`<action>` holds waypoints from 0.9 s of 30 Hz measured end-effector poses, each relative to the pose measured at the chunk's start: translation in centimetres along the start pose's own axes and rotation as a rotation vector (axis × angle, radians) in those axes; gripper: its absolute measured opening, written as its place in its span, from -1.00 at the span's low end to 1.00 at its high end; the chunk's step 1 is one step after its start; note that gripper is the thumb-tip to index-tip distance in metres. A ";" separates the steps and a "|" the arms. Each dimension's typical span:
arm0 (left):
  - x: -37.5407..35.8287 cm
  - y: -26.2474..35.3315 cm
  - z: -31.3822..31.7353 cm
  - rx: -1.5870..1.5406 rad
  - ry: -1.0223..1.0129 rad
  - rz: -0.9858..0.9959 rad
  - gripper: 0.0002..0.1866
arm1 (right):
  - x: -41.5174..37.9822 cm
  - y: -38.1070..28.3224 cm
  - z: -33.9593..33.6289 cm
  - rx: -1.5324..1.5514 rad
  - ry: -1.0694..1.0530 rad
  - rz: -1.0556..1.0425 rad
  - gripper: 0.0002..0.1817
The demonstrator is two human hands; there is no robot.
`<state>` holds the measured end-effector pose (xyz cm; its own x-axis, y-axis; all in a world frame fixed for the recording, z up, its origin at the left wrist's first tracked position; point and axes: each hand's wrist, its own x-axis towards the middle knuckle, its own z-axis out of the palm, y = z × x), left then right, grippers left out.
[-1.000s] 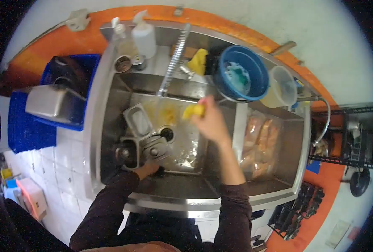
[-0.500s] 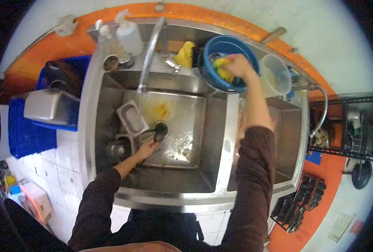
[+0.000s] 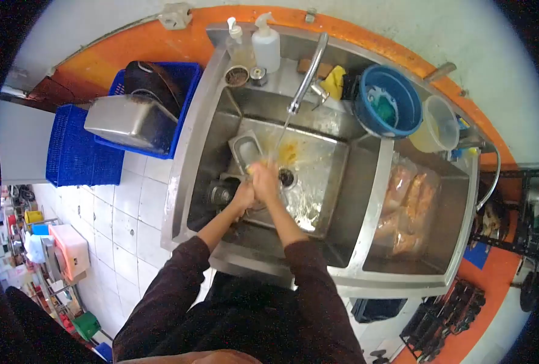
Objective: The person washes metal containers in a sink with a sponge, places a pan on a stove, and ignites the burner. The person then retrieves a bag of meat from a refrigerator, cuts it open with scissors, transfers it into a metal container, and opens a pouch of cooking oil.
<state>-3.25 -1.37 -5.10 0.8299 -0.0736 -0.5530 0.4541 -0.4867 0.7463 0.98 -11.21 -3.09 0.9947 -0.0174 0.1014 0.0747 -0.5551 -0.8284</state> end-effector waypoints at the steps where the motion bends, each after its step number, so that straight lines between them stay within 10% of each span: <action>1: 0.0 -0.5 -0.2 0.005 -0.041 0.138 -0.58 | 0.7 0.4 0.0 -0.080 -0.076 0.105 -0.75; 2: -0.4 0.7 -0.6 -0.081 -0.040 0.161 -0.54 | 1.3 1.4 -0.2 -0.088 -0.071 0.097 -0.75; 5: -1.2 2.6 -1.4 -0.274 -0.104 0.098 -0.46 | 2.0 -0.5 -3.3 1.210 -0.185 0.963 -0.68; 8: -1.6 4.1 -1.1 -0.407 -0.178 -0.070 -0.41 | 0.2 0.4 -2.5 1.401 0.002 0.959 -0.67; 12: -2.0 6.7 -0.2 -0.438 -0.200 -0.060 -0.44 | -2.0 1.7 0.5 0.897 0.365 0.779 -0.67; 14: -2.2 7.2 -0.5 -0.443 -0.189 0.017 -0.46 | -3.9 5.2 1.5 0.213 0.156 0.537 -0.68; 16: -2.8 7.0 -2.0 -0.437 -0.158 0.075 -0.48 | -5.1 6.1 -1.9 0.477 -0.004 0.180 -0.68; 17: -3.2 7.0 -2.5 -0.428 -0.140 0.104 -0.49 | -3.3 0.0 -5.6 0.604 -0.166 0.529 -0.67; 27: -4.5 8.9 -4.6 -0.459 -0.124 0.173 -0.56 | -0.5 -2.0 -5.5 0.892 -0.203 0.616 -0.61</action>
<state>-1.48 -1.39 5.75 0.8739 -0.2354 -0.4254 0.4316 -0.0272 0.9017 -0.01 -14.69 1.57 0.8661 0.0971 -0.4903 -0.4950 0.3026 -0.8145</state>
